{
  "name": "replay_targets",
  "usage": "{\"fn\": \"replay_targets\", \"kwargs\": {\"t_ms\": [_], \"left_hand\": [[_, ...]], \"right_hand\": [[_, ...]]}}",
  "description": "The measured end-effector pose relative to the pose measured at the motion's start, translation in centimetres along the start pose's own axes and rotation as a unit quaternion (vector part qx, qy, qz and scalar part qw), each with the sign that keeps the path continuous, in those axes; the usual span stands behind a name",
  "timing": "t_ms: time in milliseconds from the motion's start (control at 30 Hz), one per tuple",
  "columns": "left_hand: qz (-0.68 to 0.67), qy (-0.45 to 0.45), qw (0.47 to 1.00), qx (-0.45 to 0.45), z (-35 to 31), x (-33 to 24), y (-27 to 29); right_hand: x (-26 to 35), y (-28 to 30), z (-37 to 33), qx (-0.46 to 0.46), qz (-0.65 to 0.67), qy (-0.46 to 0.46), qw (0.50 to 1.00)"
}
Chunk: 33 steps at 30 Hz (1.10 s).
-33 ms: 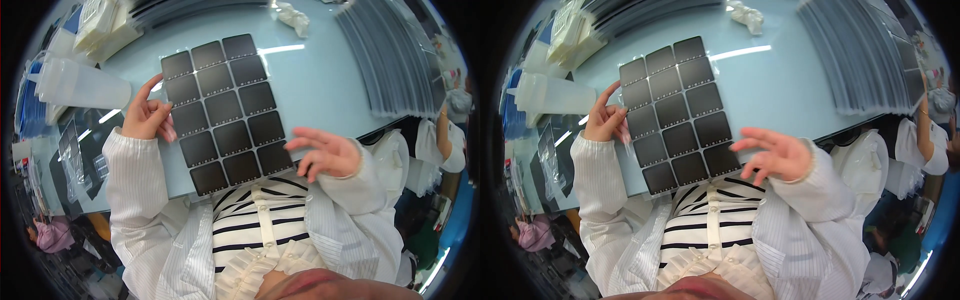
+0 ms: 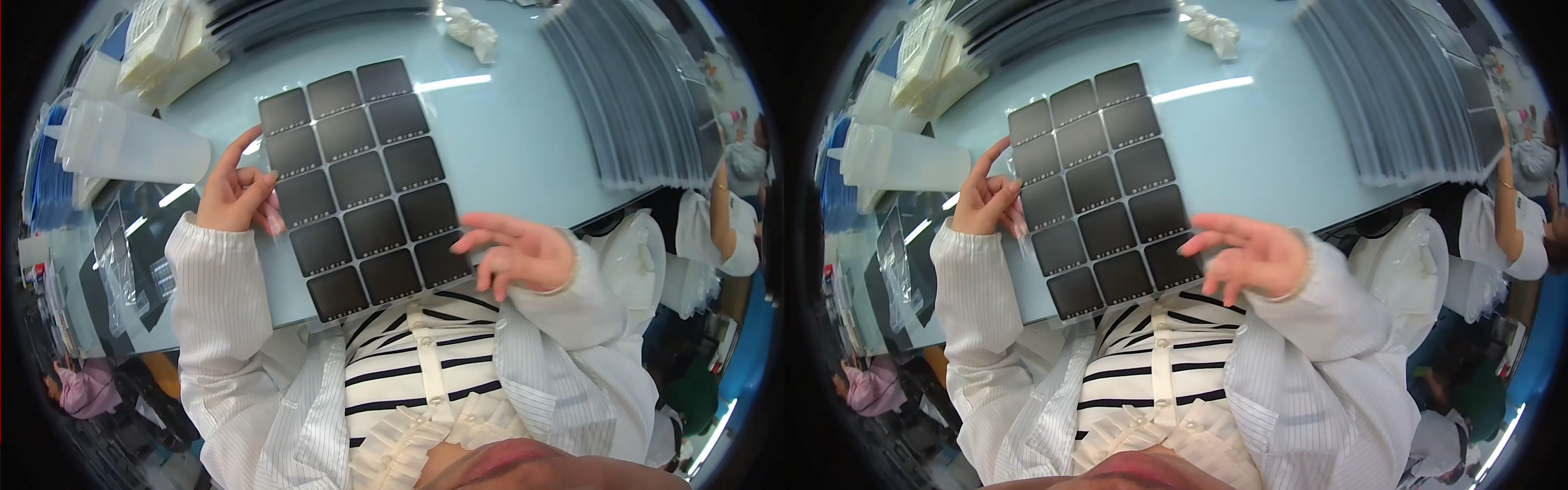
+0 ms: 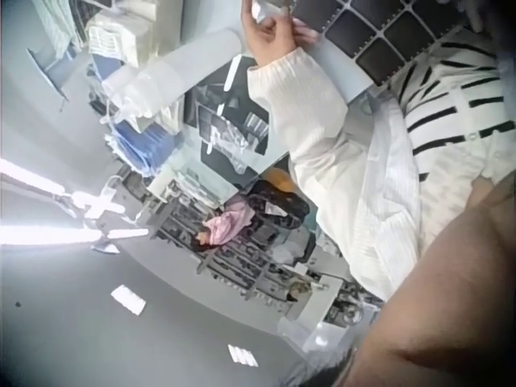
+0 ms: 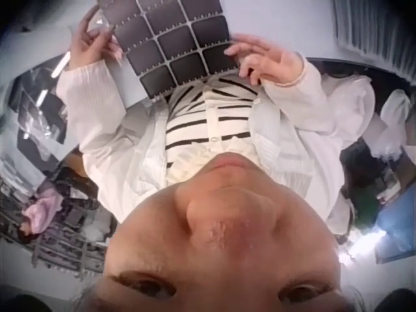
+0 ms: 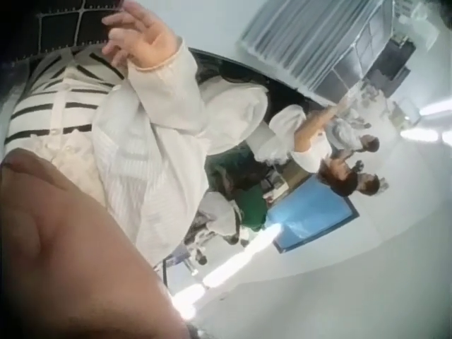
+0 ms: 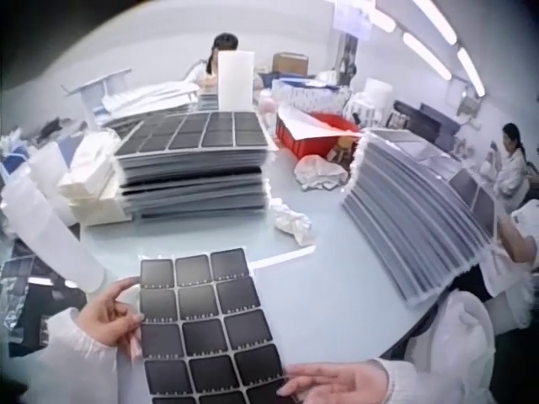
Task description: Inspecting grid-like industrial components, cleaning them with a solution, and packaging them into plastic bags.
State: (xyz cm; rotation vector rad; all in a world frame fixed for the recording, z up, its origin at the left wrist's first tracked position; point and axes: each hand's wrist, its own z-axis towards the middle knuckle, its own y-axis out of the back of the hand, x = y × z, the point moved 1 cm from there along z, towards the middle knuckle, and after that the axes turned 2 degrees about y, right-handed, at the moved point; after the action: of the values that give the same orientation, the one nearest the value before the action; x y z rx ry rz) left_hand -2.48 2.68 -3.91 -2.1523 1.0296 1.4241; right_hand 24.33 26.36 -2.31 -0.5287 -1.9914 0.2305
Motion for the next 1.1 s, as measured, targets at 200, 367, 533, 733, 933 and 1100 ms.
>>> {"fn": "replay_targets", "kwargs": {"t_ms": [200, 367, 533, 733, 933, 1100], "left_hand": [[-0.010, -0.003, 1.000, -0.014, -0.2, 0.7, -0.1], [0.017, -0.019, 1.000, -0.007, 0.1, 1.5, 1.1], [0.027, -0.035, 0.999, 0.004, 0.8, 1.9, 1.1], [0.058, -0.034, 0.998, -0.013, 0.5, 2.0, 1.7], [0.070, -0.031, 0.997, 0.029, 0.6, 1.4, 1.5], [0.111, -0.029, 0.993, 0.017, -0.3, 1.1, 0.7]], "right_hand": [[-1.5, -1.4, 2.3, -0.114, -0.345, 0.087, 0.927], [-2.5, -2.2, 2.7, -0.178, -0.447, 0.287, 0.828], [-1.5, -3.6, 1.3, -0.066, -0.251, 0.163, 0.952], [-4.1, -5.1, 2.1, -0.060, -0.433, 0.274, 0.857], [1.3, -2.4, -0.8, -0.189, -0.422, 0.391, 0.796], [7.9, 1.2, -6.4, -0.312, -0.387, 0.420, 0.759]]}}
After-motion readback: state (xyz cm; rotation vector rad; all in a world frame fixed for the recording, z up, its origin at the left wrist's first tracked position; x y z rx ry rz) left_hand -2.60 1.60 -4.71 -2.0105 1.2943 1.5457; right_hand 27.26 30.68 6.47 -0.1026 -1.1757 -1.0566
